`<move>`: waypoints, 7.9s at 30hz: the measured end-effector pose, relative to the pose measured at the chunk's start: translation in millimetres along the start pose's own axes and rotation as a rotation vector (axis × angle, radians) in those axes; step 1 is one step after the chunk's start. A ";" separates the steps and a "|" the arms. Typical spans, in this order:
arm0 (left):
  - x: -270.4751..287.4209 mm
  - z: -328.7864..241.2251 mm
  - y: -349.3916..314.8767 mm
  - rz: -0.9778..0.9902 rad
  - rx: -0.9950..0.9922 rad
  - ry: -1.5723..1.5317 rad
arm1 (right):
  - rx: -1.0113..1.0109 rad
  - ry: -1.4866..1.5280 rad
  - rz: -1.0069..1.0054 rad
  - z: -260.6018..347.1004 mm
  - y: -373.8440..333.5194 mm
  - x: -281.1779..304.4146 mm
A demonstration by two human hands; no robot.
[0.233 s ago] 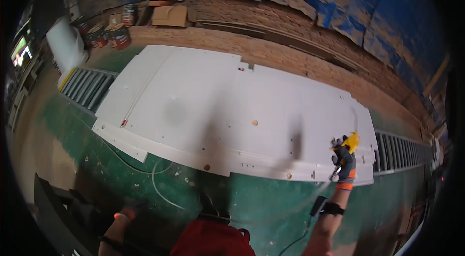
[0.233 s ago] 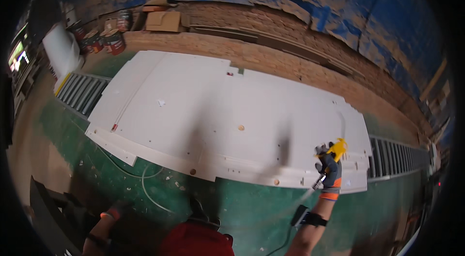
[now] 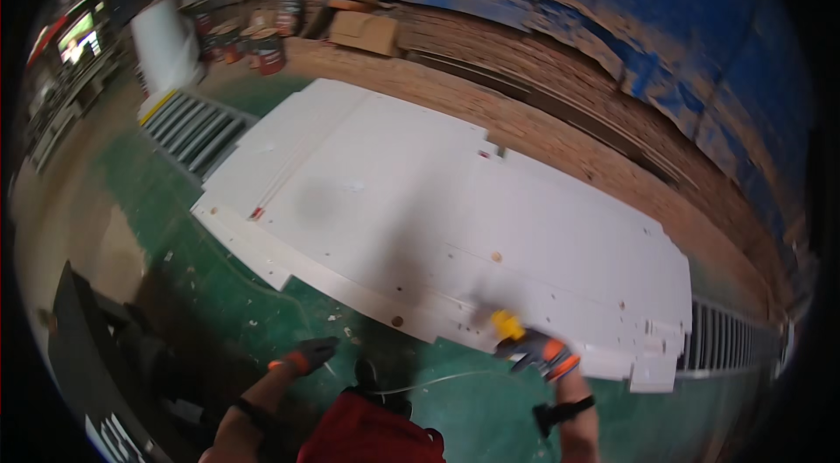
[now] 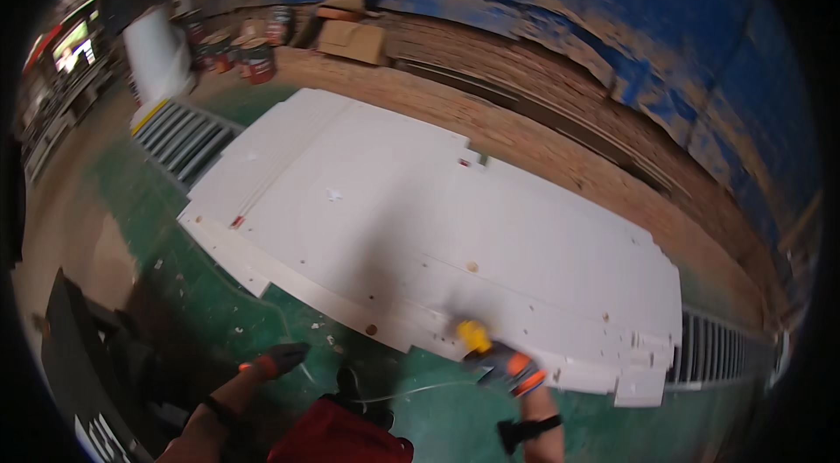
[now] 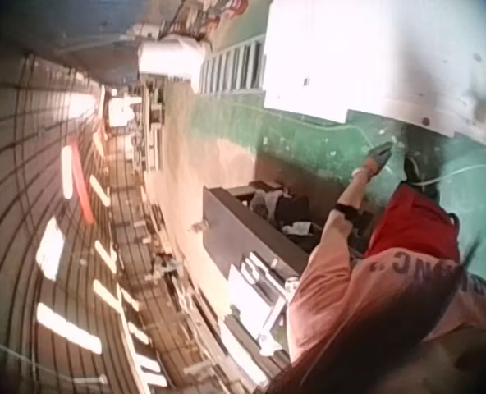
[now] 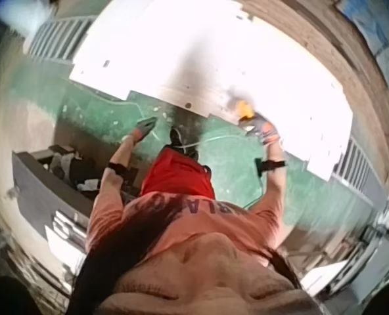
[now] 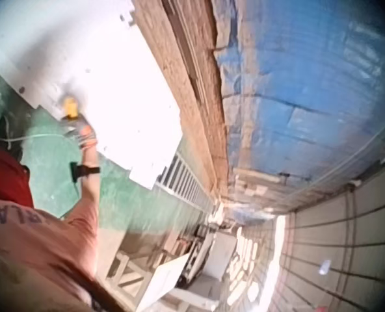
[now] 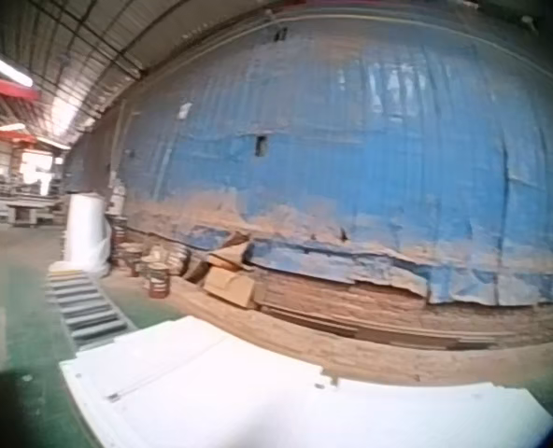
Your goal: Cleaning, blowing dust off, and scraping white furniture panels in a workshop.
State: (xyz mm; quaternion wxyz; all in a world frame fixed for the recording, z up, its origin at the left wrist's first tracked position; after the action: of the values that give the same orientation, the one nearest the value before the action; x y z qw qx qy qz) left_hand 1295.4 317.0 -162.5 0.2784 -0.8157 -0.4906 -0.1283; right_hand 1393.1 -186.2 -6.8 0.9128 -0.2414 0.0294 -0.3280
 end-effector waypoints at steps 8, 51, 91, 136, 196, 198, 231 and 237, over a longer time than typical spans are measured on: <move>32.4 61.8 126.7 -0.436 0.408 -0.983 | -0.060 0.379 -0.726 54.0 187.2 -15.1; 240.2 11.5 99.7 -0.247 0.514 -0.311 | -0.049 0.932 -0.017 -179.0 93.5 -68.9; 206.5 50.6 88.5 -0.150 0.579 -0.303 | -0.045 1.026 -0.369 -56.5 3.9 0.8; 188.6 55.1 156.6 -0.525 0.747 -0.253 | -0.252 0.735 -0.482 -145.0 113.2 43.1; -704.9 -484.1 -226.3 -2.928 1.726 -1.464 | 0.111 -0.697 1.376 76.6 -30.7 -438.9; -717.0 -468.6 -219.8 -3.076 1.715 -1.472 | 0.082 -0.644 1.305 80.8 -16.6 -429.1; -748.9 -214.6 -605.8 -3.036 0.290 -1.229 | -0.035 -0.091 0.869 121.8 47.4 -311.3; -779.8 -205.3 -655.1 -3.136 0.590 -1.153 | -0.121 0.284 0.984 75.2 90.2 -244.4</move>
State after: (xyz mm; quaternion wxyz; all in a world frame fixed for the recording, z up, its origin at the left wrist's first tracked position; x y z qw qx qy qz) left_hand 358.7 -132.2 -157.0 0.1772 -0.5568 0.8025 -0.1204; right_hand 1270.3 55.6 -7.6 0.9305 -0.2047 0.2820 0.1131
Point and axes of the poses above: each hand's wrist, its own y-axis towards the middle knuckle, its own x-axis out of the back of the hand, z = x × y, the point moved 4 cm from there along y, towards the middle knuckle, and after that the axes turned 8 degrees about z, right-handed, at the moved point
